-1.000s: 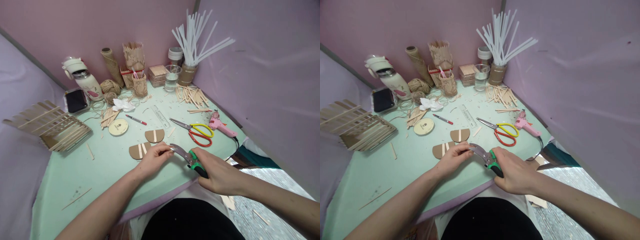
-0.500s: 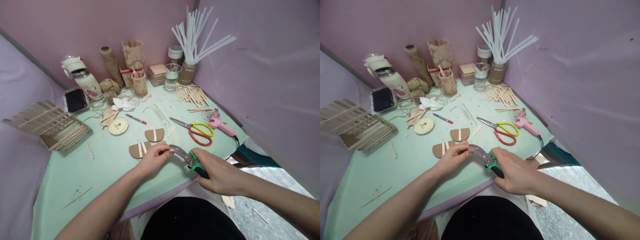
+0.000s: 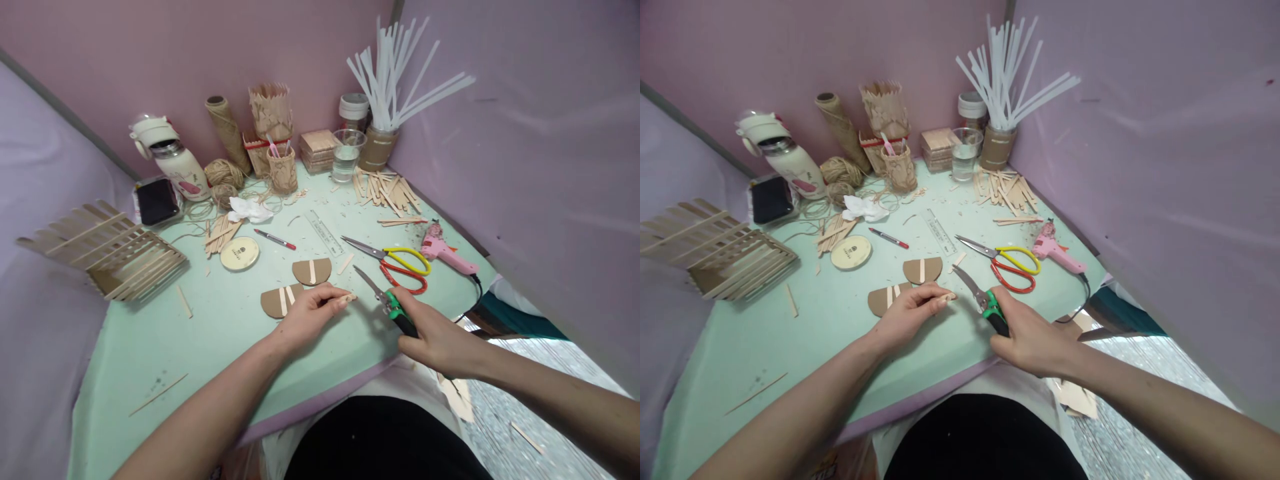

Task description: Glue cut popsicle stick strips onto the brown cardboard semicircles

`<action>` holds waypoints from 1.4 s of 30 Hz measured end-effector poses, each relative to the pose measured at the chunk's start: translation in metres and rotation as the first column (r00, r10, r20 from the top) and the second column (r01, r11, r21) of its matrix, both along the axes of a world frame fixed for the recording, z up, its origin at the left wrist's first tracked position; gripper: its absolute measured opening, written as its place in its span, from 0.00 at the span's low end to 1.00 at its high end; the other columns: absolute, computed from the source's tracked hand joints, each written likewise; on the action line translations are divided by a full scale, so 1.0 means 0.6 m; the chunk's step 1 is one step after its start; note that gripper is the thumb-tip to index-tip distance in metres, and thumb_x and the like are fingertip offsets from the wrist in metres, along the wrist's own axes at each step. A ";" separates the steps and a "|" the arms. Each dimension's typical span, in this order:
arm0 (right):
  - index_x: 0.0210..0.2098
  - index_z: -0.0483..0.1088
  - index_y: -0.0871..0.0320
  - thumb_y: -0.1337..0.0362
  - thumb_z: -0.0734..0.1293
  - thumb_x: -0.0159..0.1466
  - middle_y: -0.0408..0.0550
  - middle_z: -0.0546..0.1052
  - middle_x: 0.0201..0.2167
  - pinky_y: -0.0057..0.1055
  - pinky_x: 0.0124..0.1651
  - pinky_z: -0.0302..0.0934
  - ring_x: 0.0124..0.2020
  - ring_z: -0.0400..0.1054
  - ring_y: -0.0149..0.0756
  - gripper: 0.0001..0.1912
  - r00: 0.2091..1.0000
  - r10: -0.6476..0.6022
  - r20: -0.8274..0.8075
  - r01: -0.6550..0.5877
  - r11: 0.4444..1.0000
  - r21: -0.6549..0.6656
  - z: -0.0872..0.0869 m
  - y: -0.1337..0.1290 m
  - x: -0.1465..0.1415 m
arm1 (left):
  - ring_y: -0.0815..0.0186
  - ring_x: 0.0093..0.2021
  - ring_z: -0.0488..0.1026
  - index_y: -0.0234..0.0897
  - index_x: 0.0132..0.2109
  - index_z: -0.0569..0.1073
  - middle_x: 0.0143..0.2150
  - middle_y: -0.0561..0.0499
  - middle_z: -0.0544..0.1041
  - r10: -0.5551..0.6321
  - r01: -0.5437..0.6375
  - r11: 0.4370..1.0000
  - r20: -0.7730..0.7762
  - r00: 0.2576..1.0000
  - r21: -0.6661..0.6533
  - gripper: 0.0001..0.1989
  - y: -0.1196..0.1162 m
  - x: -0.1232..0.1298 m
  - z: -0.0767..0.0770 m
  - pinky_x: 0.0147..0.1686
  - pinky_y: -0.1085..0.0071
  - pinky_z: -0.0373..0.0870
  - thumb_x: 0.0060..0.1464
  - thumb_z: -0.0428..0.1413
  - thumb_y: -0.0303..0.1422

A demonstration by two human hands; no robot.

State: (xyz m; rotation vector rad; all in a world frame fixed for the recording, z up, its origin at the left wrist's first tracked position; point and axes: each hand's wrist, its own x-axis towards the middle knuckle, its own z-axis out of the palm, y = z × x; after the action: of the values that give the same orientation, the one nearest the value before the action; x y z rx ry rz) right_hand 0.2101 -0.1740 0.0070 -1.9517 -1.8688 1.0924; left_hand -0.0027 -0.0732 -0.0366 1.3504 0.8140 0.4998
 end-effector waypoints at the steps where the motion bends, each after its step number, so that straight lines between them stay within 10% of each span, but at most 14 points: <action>1: 0.43 0.59 0.53 0.68 0.60 0.53 0.42 0.70 0.31 0.32 0.33 0.57 0.31 0.65 0.38 0.16 1.000 -0.021 -0.017 0.021 1.000 0.011 0.001 0.002 -0.001 | 0.66 0.37 0.69 0.40 0.41 0.82 0.40 0.48 0.77 0.021 -0.021 0.999 -0.002 1.000 -0.026 0.12 0.000 0.000 -0.003 0.41 0.69 0.63 0.55 0.60 0.41; 15: 0.41 0.58 0.55 0.68 0.61 0.53 0.45 0.68 0.34 0.31 0.31 0.53 0.33 0.65 0.39 0.15 0.990 0.037 0.134 -0.041 0.999 0.023 0.010 0.008 -0.036 | 0.70 0.30 0.64 0.36 0.38 0.78 0.28 0.53 0.70 0.168 -0.134 0.966 0.141 0.976 -0.221 0.14 -0.001 0.002 -0.017 0.35 0.71 0.60 0.50 0.64 0.42; 42: 0.40 0.57 0.55 0.67 0.62 0.55 0.47 0.70 0.35 0.29 0.31 0.50 0.36 0.65 0.40 0.13 0.976 0.076 0.206 -0.099 0.989 0.107 0.003 0.002 -0.043 | 0.65 0.37 0.67 0.37 0.36 0.76 0.34 0.51 0.70 0.072 -0.077 0.989 0.043 0.996 0.124 0.08 0.001 -0.001 -0.004 0.41 0.68 0.61 0.58 0.54 0.34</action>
State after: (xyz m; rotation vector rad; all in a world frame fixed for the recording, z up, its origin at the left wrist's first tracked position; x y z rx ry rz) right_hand 0.1841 -0.1729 0.0087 -1.9947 -2.0896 0.8121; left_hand -0.0031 -0.0726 -0.0388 1.4252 0.8151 0.6428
